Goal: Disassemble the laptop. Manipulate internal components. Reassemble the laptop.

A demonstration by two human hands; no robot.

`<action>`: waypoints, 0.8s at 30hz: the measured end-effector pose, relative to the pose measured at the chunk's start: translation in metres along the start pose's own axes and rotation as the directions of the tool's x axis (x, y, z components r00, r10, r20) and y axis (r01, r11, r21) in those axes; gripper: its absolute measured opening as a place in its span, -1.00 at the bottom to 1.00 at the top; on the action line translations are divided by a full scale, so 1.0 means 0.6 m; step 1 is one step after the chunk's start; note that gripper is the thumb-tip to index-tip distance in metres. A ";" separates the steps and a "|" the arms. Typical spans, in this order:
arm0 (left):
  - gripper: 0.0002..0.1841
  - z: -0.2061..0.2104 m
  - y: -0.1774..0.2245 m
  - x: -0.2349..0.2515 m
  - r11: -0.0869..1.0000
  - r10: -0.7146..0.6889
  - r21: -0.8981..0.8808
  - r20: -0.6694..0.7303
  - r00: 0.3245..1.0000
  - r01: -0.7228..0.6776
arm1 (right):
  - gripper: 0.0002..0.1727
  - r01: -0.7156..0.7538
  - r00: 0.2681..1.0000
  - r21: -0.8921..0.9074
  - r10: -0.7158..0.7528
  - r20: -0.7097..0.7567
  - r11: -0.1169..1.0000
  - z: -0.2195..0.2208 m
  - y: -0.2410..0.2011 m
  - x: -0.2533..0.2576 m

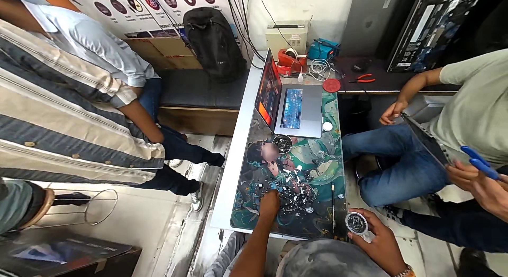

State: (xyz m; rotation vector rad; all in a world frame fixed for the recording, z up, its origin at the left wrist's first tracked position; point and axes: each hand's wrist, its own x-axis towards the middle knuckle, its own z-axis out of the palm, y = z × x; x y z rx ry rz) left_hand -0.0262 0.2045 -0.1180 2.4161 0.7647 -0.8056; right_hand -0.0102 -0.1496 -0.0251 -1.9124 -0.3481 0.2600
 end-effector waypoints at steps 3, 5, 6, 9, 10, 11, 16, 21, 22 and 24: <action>-0.61 0.004 0.004 -0.003 0.998 -0.010 0.062 -0.039 0.999 0.013 | -0.29 0.006 1.000 -0.004 -0.006 -0.005 1.000 0.002 -0.001 0.002; -0.60 0.018 0.000 -0.006 0.995 0.007 0.104 -0.112 0.994 0.004 | -0.29 -0.001 1.000 -0.002 0.001 -0.015 1.000 0.004 -0.004 0.004; -0.59 0.026 -0.003 -0.008 0.992 0.024 0.122 -0.142 0.990 -0.006 | -0.29 -0.005 1.000 -0.002 0.005 -0.020 1.000 0.004 -0.005 0.003; -0.55 0.044 -0.010 -0.004 0.992 0.046 0.125 -0.180 0.983 -0.024 | -0.28 -0.002 1.000 0.011 0.002 -0.030 1.000 0.003 -0.002 0.001; -0.54 0.046 -0.012 -0.001 0.994 0.037 0.106 -0.183 0.982 -0.018 | -0.28 0.001 1.000 0.016 -0.001 -0.025 1.000 0.003 -0.001 0.001; -0.53 0.048 -0.017 0.002 0.997 0.031 0.080 -0.191 0.981 -0.016 | -0.27 0.003 1.000 0.017 -0.003 -0.020 1.000 0.004 0.000 0.000; -0.54 0.042 -0.040 0.006 0.989 0.028 -0.141 -0.158 0.987 -0.050 | -0.26 -0.007 1.000 0.016 0.007 -0.025 1.000 0.003 0.004 -0.006; -0.59 0.025 -0.060 0.003 0.954 -0.034 -0.297 -0.192 0.981 -0.025 | -0.27 -0.028 0.999 0.013 0.029 -0.027 1.000 0.001 0.010 -0.012; -0.59 0.022 -0.060 0.002 0.961 -0.029 -0.275 -0.184 0.983 -0.023 | -0.27 -0.034 0.999 0.010 0.034 -0.029 0.999 0.001 0.010 -0.013; -0.60 0.022 -0.058 0.001 0.979 0.007 -0.197 -0.173 0.985 -0.041 | -0.26 -0.042 0.999 0.015 0.042 -0.026 0.999 0.002 0.012 -0.013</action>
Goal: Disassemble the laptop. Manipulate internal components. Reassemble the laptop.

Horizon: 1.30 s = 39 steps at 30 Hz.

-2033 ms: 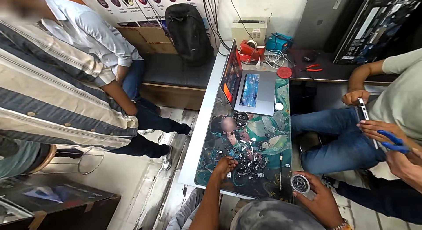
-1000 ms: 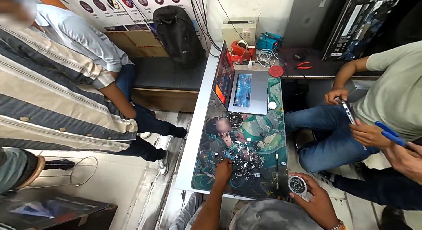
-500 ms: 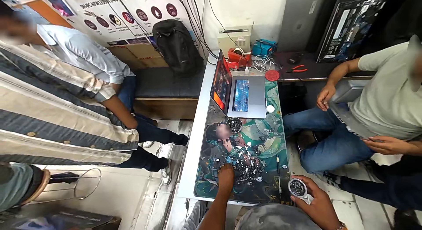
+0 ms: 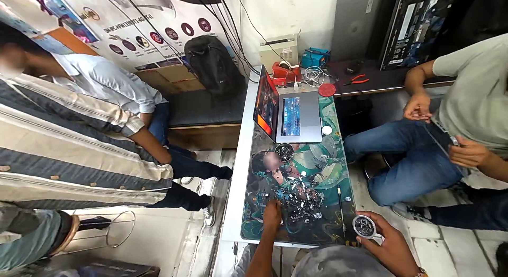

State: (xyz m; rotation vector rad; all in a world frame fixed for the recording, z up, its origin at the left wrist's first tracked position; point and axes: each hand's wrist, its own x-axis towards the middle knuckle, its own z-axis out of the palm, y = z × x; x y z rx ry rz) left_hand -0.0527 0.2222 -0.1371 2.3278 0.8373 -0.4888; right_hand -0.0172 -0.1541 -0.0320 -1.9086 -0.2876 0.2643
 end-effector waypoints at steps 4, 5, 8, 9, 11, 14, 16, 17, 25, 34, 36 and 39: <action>-0.64 0.006 0.020 0.003 0.993 0.021 0.119 0.050 0.999 -0.027 | -0.26 0.002 1.000 -0.003 -0.002 0.004 1.000 0.000 0.001 0.003; -0.63 0.006 0.028 0.003 0.990 0.002 0.143 0.055 0.998 -0.010 | -0.26 0.007 1.000 -0.001 -0.007 0.005 1.000 -0.001 0.001 0.003; -0.62 0.001 0.054 0.003 0.976 -0.085 0.208 0.057 0.995 0.071 | -0.28 0.031 1.000 0.015 -0.031 -0.004 0.999 -0.005 0.000 0.006; -0.62 -0.001 0.062 0.002 0.968 -0.113 0.230 0.058 0.992 0.097 | -0.28 0.033 0.999 0.015 -0.033 -0.007 0.999 -0.006 0.000 0.006; -0.61 -0.004 0.080 -0.002 0.949 -0.155 0.285 0.060 0.986 0.132 | -0.28 0.031 1.000 0.016 -0.031 -0.004 0.999 -0.007 -0.002 0.008; -0.58 0.000 0.097 -0.004 0.923 -0.180 0.356 0.068 0.981 0.144 | -0.27 0.026 1.000 0.013 -0.026 0.000 1.000 -0.004 -0.003 0.009; -0.58 0.006 0.094 -0.002 0.918 -0.156 0.378 0.071 0.985 0.119 | -0.26 0.025 1.000 0.015 -0.025 -0.001 1.000 -0.003 -0.005 0.010; -0.57 0.007 0.090 -0.001 0.923 -0.140 0.371 0.073 0.988 0.103 | -0.26 0.026 1.000 0.015 -0.026 0.003 1.000 -0.004 -0.008 0.011; -0.57 0.017 0.020 -0.008 0.818 -0.092 -0.573 -0.038 0.995 0.054 | -0.25 0.003 1.000 0.011 -0.003 -0.016 1.000 -0.012 -0.008 0.007; -0.70 -0.023 0.110 -0.086 -0.160 0.173 -0.982 0.077 0.982 0.105 | -0.28 0.051 0.998 0.020 -0.051 0.025 0.998 0.009 -0.018 0.029; -0.78 -0.045 0.164 -0.114 -0.153 0.310 -0.986 0.021 0.951 0.071 | -0.28 0.060 0.998 0.001 -0.060 0.029 0.998 0.014 -0.023 0.036; -0.84 -0.070 0.254 -0.158 -0.299 0.491 -0.948 -0.058 0.869 0.106 | -0.28 0.070 0.997 -0.020 -0.069 0.044 0.997 0.020 -0.028 0.046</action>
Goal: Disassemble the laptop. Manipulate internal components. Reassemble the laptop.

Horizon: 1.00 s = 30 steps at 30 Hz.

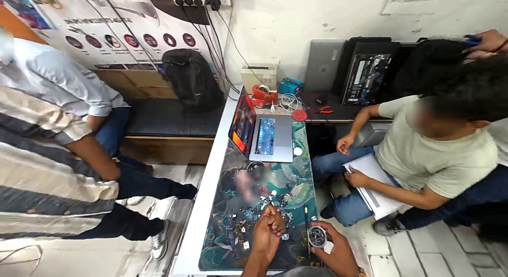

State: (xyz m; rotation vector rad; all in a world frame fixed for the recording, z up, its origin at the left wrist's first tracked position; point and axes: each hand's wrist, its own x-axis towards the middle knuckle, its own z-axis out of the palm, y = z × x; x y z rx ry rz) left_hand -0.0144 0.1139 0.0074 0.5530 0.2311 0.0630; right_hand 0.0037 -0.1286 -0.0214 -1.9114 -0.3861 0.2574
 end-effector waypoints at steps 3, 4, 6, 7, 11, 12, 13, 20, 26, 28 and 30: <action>-0.82 0.079 -0.019 0.000 0.992 0.023 -0.124 0.085 0.996 -0.012 | -0.29 0.032 0.999 0.014 -0.033 0.021 0.999 0.007 -0.007 0.010; -0.79 0.098 -0.028 0.000 0.993 0.034 -0.119 0.076 0.996 -0.025 | -0.29 0.040 0.999 0.017 -0.040 0.021 0.999 0.009 -0.009 0.012; -0.71 0.119 -0.045 0.000 0.995 0.070 -0.070 0.076 0.995 -0.064 | -0.30 0.053 0.999 0.019 -0.053 0.004 0.998 0.009 -0.018 0.016; -0.69 0.124 -0.053 0.000 0.996 0.088 -0.036 0.090 0.992 -0.085 | -0.30 0.058 0.998 0.018 -0.058 -0.009 0.998 0.009 -0.022 0.016; -0.61 0.124 -0.077 -0.006 0.979 0.162 0.102 0.134 0.978 -0.176 | -0.27 0.041 0.998 -0.002 -0.041 -0.039 0.999 0.009 -0.026 0.015; -0.60 0.122 -0.081 -0.008 0.973 0.173 0.125 0.147 0.974 -0.192 | -0.26 0.036 0.998 -0.008 -0.036 -0.042 0.999 0.011 -0.024 0.015; -0.59 0.119 -0.084 -0.010 0.970 0.180 0.135 0.168 0.969 -0.203 | -0.23 0.037 0.998 -0.014 -0.037 -0.044 0.999 0.012 -0.022 0.013; -0.55 0.109 -0.087 -0.019 0.956 0.192 0.173 0.248 0.950 -0.238 | -0.28 0.018 0.999 -0.050 -0.019 -0.033 0.999 0.016 -0.023 0.011; -0.50 0.106 -0.090 -0.022 0.921 0.217 0.256 0.287 0.933 -0.293 | -0.29 0.073 0.996 0.003 -0.073 -0.051 0.997 0.021 -0.020 0.012; -0.50 0.107 -0.094 -0.025 0.908 0.226 0.284 0.286 0.931 -0.308 | -0.27 0.082 0.995 0.020 -0.080 -0.054 0.996 0.022 -0.013 0.010; -0.49 0.108 -0.095 -0.028 0.899 0.238 0.297 0.287 0.928 -0.323 | -0.27 0.087 0.995 0.016 -0.086 -0.054 0.996 0.022 -0.008 0.009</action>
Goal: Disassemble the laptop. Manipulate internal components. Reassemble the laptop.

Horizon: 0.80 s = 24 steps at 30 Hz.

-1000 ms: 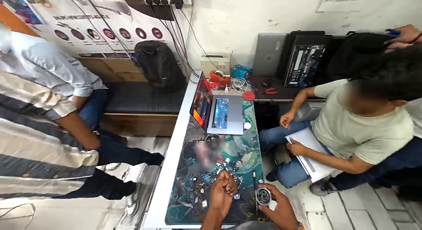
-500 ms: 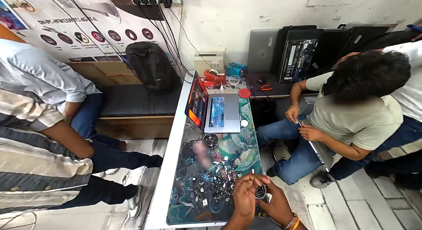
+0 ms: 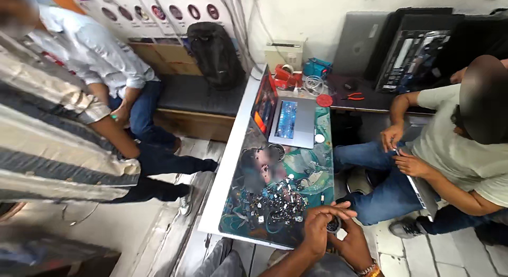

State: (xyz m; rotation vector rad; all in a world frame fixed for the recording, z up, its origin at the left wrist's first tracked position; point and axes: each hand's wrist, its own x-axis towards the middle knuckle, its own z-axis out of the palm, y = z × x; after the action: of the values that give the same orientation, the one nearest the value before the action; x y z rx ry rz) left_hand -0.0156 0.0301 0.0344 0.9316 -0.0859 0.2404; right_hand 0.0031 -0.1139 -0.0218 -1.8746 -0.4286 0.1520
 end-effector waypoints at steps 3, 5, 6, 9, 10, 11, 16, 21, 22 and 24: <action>-0.55 -0.001 0.000 0.002 0.999 0.039 -0.015 -0.025 0.999 -0.039 | -0.22 -0.010 1.000 -0.007 0.010 0.021 1.000 -0.001 -0.003 0.002; -0.63 -0.010 0.002 0.005 0.999 0.052 0.006 -0.074 0.996 -0.052 | -0.24 -0.025 0.999 0.017 0.025 0.046 1.000 -0.007 -0.009 0.006; -0.64 -0.020 0.005 0.006 0.998 0.049 0.041 -0.112 0.993 -0.044 | -0.26 -0.034 0.998 0.040 0.032 0.056 0.999 -0.010 -0.010 0.007; -0.65 -0.091 -0.004 -0.002 0.951 0.034 0.305 -0.237 0.971 0.042 | -0.28 -0.062 0.996 0.091 0.055 0.076 0.994 -0.020 -0.003 0.005; -0.63 -0.130 -0.013 -0.009 0.894 0.010 0.432 -0.291 0.957 0.122 | -0.28 -0.065 0.996 0.088 0.059 0.074 0.994 -0.023 0.000 0.002; -0.61 -0.172 -0.021 -0.018 0.795 -0.035 0.555 -0.364 0.931 0.247 | -0.29 -0.073 0.995 0.084 0.066 0.075 0.994 -0.025 0.002 0.000; -0.57 -0.330 -0.033 -0.055 0.244 -0.140 0.726 -0.629 0.764 0.643 | -0.29 -0.087 0.993 0.079 0.081 0.082 0.993 -0.026 0.003 -0.009; -0.48 -0.385 -0.056 -0.062 -0.045 -0.121 0.818 -0.574 0.810 0.573 | -0.31 -0.082 0.994 0.097 0.075 0.077 0.992 -0.024 -0.014 -0.007; -0.44 -0.390 -0.061 -0.060 -0.086 -0.138 0.826 -0.564 0.814 0.557 | -0.30 -0.076 0.994 0.097 0.068 0.080 0.992 -0.023 -0.017 -0.005; -0.37 -0.392 -0.073 -0.054 -0.165 -0.191 0.839 -0.544 0.817 0.519 | -0.30 -0.063 0.995 0.094 0.055 0.082 0.994 -0.021 -0.020 -0.002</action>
State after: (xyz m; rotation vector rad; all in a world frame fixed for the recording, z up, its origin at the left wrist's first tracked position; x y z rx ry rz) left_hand -0.0437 0.1887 -0.1456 2.4432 0.7587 -0.2484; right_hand 0.0030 -0.1220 -0.0064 -1.7912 -0.4130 0.2828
